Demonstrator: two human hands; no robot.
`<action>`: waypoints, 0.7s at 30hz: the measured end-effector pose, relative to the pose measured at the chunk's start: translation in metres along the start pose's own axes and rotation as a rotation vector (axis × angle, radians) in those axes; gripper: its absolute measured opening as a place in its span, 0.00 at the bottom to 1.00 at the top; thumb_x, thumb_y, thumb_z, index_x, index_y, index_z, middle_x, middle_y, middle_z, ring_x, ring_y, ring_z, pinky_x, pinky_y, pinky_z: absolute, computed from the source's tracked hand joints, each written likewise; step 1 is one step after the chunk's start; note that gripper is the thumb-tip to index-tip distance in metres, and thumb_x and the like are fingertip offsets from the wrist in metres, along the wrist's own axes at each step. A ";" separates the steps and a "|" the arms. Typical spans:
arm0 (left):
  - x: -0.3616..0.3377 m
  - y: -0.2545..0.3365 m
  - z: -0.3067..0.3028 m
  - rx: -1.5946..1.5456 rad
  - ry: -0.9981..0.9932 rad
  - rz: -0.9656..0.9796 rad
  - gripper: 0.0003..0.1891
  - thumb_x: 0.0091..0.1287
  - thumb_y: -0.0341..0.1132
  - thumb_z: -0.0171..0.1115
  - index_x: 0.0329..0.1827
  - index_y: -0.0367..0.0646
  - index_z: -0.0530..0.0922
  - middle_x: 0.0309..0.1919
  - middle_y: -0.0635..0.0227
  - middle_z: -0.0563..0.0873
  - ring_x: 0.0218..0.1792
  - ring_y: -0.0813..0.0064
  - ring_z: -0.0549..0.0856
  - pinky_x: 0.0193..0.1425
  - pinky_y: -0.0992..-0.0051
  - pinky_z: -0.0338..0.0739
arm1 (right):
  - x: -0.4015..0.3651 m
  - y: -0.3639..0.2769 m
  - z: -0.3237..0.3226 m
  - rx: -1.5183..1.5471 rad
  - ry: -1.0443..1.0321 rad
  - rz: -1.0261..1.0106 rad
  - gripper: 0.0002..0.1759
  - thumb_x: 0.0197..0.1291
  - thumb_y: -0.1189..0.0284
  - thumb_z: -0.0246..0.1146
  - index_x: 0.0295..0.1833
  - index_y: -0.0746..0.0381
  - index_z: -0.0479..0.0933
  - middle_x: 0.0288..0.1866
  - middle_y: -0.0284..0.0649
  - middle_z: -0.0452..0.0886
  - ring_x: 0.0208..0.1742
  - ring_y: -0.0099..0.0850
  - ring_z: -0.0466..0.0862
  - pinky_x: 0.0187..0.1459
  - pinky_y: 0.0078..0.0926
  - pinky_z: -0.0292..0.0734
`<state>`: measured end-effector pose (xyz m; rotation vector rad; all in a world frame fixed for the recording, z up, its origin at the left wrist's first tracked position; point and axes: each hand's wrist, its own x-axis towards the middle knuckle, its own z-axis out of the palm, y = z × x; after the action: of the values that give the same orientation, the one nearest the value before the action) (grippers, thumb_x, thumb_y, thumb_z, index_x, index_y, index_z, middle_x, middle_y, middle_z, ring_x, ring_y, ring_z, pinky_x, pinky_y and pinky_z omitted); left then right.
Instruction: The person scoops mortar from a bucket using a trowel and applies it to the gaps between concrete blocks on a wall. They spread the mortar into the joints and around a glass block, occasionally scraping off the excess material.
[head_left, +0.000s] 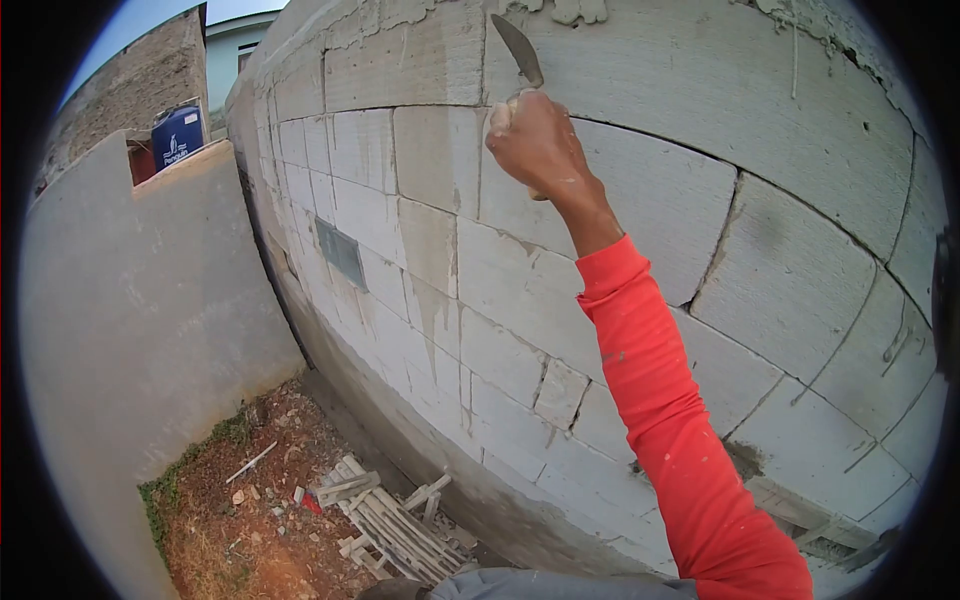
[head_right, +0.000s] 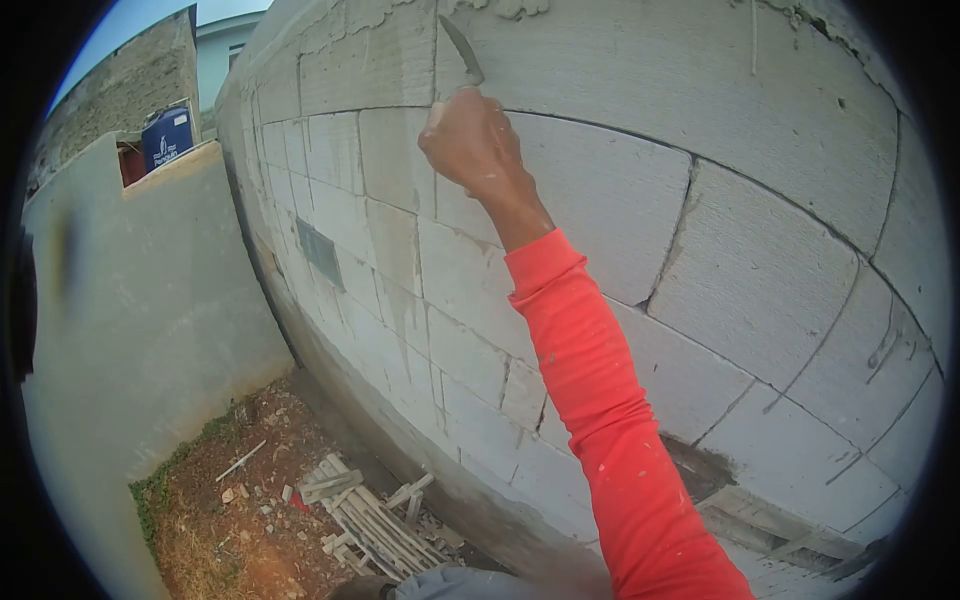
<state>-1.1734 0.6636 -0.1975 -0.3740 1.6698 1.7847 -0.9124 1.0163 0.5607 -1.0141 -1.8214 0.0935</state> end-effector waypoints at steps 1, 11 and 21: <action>-0.001 -0.001 -0.001 0.001 0.000 -0.001 0.16 0.58 0.27 0.65 0.49 0.26 0.84 0.44 0.49 0.88 0.40 0.54 0.91 0.42 0.50 0.88 | -0.008 0.002 0.000 -0.173 -0.019 -0.040 0.22 0.78 0.61 0.64 0.39 0.73 0.78 0.28 0.47 0.82 0.22 0.37 0.85 0.24 0.43 0.83; -0.004 -0.003 -0.005 -0.001 -0.012 -0.002 0.16 0.59 0.27 0.65 0.49 0.26 0.84 0.44 0.50 0.88 0.40 0.54 0.91 0.42 0.49 0.88 | -0.082 0.039 -0.031 0.961 0.029 0.181 0.19 0.80 0.59 0.63 0.45 0.68 0.77 0.25 0.38 0.77 0.16 0.28 0.80 0.17 0.31 0.76; -0.003 0.002 -0.015 0.028 -0.013 0.032 0.15 0.60 0.27 0.65 0.48 0.27 0.84 0.44 0.51 0.88 0.40 0.55 0.91 0.42 0.49 0.88 | -0.057 0.032 -0.032 0.294 0.005 0.034 0.23 0.81 0.58 0.64 0.35 0.65 0.77 0.25 0.35 0.77 0.17 0.29 0.80 0.18 0.33 0.76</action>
<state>-1.1755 0.6479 -0.1964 -0.3243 1.6986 1.7814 -0.8602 0.9866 0.5197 -0.8352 -1.7249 0.3673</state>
